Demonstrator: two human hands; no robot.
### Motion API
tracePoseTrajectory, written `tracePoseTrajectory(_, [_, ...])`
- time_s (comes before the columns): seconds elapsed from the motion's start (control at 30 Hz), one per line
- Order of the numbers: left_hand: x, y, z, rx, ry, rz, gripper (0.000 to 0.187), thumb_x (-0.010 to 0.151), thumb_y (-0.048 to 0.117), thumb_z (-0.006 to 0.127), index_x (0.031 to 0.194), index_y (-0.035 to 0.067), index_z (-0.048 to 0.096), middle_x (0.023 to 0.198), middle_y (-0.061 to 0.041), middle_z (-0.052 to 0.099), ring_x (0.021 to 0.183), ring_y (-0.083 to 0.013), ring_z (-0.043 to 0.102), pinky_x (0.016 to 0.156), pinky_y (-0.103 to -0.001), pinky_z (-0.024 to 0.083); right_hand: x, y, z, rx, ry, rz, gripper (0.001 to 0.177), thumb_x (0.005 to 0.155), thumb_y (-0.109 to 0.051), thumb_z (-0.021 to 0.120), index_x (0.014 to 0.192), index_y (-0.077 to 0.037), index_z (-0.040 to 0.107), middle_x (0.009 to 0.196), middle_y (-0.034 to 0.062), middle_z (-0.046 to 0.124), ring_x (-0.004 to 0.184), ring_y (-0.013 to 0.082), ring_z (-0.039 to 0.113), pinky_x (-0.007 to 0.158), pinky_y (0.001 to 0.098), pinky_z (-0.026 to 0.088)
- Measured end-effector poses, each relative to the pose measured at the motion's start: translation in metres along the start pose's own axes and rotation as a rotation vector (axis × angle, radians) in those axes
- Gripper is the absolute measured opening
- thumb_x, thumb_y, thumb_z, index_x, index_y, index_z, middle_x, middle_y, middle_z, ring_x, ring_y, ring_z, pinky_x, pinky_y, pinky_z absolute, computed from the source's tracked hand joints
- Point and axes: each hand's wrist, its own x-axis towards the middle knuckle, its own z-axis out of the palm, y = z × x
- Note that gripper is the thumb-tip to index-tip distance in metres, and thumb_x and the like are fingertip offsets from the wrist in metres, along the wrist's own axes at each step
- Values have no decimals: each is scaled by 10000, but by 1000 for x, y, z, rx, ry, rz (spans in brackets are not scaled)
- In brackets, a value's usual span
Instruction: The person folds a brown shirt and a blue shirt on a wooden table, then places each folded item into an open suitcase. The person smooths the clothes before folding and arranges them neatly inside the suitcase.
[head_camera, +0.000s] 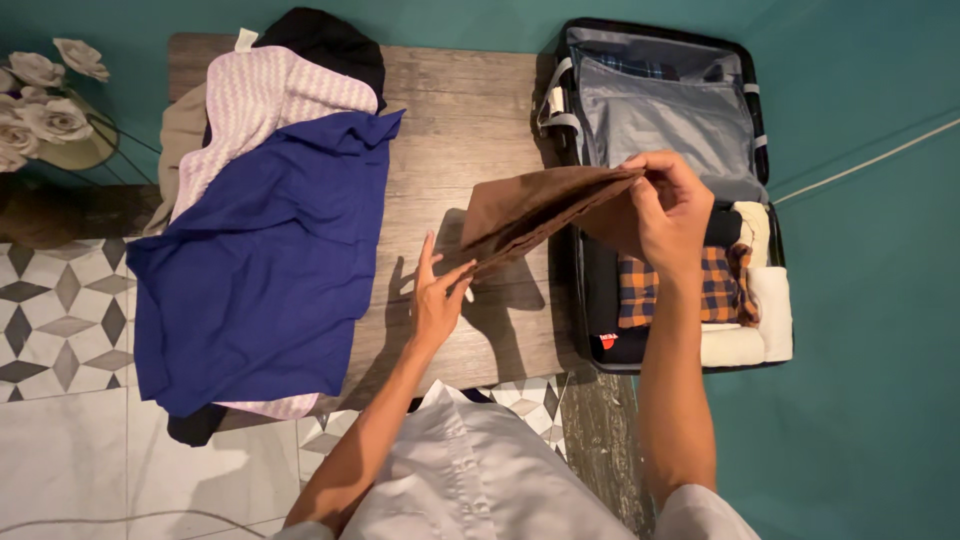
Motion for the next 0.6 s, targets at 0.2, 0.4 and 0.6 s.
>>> tracePoseTrajectory(0.2, [9, 1, 2, -149, -144, -54, 349, 906, 55, 717, 1249, 99, 758, 1678, -153, 294, 1237, -347, 626, 803, -349, 604, -3, -17, 0, -30, 17, -53, 178, 1036, 107, 537, 1174, 51, 635, 1157, 65, 651, 1084, 122, 635, 1006, 256, 508])
tracePoseTrajectory(0.4, [14, 15, 2, -69, -107, -233, 138, 926, 56, 669, 1033, -12, 724, 1621, -109, 442, 873, -267, 731, 751, -353, 565, -5, -23, -8, -32, 61, -38, 163, 1041, 93, 554, 1177, 46, 632, 1156, 63, 665, 1092, 122, 640, 1016, 252, 509])
tracePoseTrajectory(0.6, [21, 28, -21, -8, 151, 126, 157, 895, -37, 648, 1040, -28, 706, 1551, -139, 524, 1240, -359, 666, 942, -382, 576, -9, -17, -21, -54, 108, -12, 158, 1051, 87, 569, 1182, 34, 640, 1148, 45, 670, 1072, 101, 638, 996, 239, 508])
